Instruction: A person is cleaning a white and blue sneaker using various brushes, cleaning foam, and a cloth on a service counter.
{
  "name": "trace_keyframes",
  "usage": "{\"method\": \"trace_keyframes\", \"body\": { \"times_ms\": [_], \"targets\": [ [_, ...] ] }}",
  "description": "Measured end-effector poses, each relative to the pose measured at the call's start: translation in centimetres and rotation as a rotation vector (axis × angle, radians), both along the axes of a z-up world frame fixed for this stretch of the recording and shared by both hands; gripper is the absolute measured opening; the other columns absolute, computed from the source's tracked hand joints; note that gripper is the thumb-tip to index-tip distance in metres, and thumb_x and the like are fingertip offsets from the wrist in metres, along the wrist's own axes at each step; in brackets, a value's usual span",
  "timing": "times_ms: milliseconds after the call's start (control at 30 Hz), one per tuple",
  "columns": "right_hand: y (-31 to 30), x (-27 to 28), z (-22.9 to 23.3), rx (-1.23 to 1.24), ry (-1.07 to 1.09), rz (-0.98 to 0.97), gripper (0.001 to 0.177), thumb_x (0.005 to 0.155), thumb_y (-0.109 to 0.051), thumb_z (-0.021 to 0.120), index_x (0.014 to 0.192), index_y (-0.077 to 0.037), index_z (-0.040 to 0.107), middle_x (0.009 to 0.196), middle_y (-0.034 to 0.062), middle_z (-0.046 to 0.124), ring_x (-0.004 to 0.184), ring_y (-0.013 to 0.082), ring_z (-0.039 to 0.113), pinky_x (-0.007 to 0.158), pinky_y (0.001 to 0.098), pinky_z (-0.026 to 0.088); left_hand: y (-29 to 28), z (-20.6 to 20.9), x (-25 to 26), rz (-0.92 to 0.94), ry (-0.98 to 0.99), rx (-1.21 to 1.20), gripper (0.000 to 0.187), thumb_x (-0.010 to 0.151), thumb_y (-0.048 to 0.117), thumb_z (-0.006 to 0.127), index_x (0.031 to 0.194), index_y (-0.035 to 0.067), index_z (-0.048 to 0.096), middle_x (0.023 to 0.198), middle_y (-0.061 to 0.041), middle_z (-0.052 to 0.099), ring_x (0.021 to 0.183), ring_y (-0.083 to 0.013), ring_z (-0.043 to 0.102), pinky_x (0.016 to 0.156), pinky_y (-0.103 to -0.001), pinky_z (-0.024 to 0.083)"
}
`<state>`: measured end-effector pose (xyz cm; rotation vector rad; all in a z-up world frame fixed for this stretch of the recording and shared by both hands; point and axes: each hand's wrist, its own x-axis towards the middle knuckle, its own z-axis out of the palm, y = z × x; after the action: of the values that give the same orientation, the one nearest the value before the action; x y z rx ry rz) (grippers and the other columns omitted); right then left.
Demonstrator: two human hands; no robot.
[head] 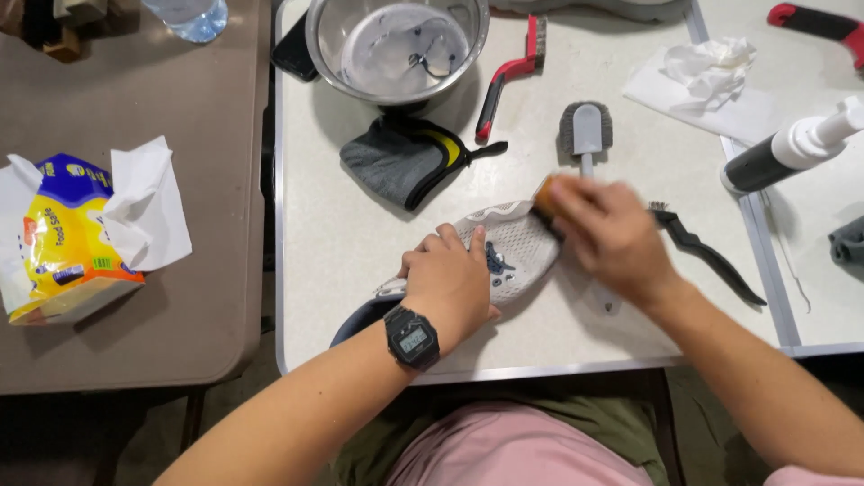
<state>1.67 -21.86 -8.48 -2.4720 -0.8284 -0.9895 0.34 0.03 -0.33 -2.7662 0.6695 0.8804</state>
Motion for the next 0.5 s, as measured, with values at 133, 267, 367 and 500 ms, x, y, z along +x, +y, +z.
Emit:
{"method": "trace_keyframes", "body": {
  "times_ms": [133,267,367,500],
  "targets": [
    [-0.2,-1.5,1.2,0.097,0.019,-0.008,0.041,0.097,-0.01,0.075,0.137,-0.003,0.07,0.126,0.0185,0.069,0.091,0.0335,0.063,0.083,0.0441,0.054,-0.1,0.0,0.2,-0.017,-0.008,0.011,0.101,0.086,0.052,0.077,0.159,0.0,0.029,0.141,-0.042,0.044,0.11,-0.053,0.058,0.071,-0.064,0.056],
    [1.1,-2.8,1.6,0.17,0.098,0.167,0.033,0.093,-0.012,0.071,0.126,-0.009,0.073,0.125,0.0168,0.07,0.089,0.0332,0.066,0.081,0.0427,0.054,-0.1,0.4,0.6,-0.009,0.009,-0.005,0.101,0.085,0.051,0.078,0.158,0.0,0.031,0.138,-0.043,0.045,0.109,-0.0524,0.059,0.071,-0.063,0.057],
    [-0.7,-1.2,1.9,0.167,0.064,0.073,0.037,0.095,-0.01,0.074,0.131,-0.002,0.071,0.123,0.0195,0.068,0.09,0.0345,0.064,0.081,0.0449,0.055,0.0,0.4,-0.1,-0.015,0.023,0.005,0.102,0.084,0.053,0.078,0.158,-0.001,0.031,0.138,-0.042,0.046,0.109,-0.052,0.059,0.07,-0.063,0.057],
    [2.6,-3.7,1.7,0.225,0.138,0.191,0.04,0.088,-0.01,0.074,0.128,-0.008,0.073,0.121,0.0175,0.07,0.09,0.035,0.067,0.078,0.044,0.055,0.0,0.2,0.2,-0.023,-0.003,-0.002,0.102,0.084,0.052,0.078,0.158,0.0,0.031,0.136,-0.043,0.046,0.107,-0.0523,0.059,0.068,-0.063,0.057]
  ]
}}
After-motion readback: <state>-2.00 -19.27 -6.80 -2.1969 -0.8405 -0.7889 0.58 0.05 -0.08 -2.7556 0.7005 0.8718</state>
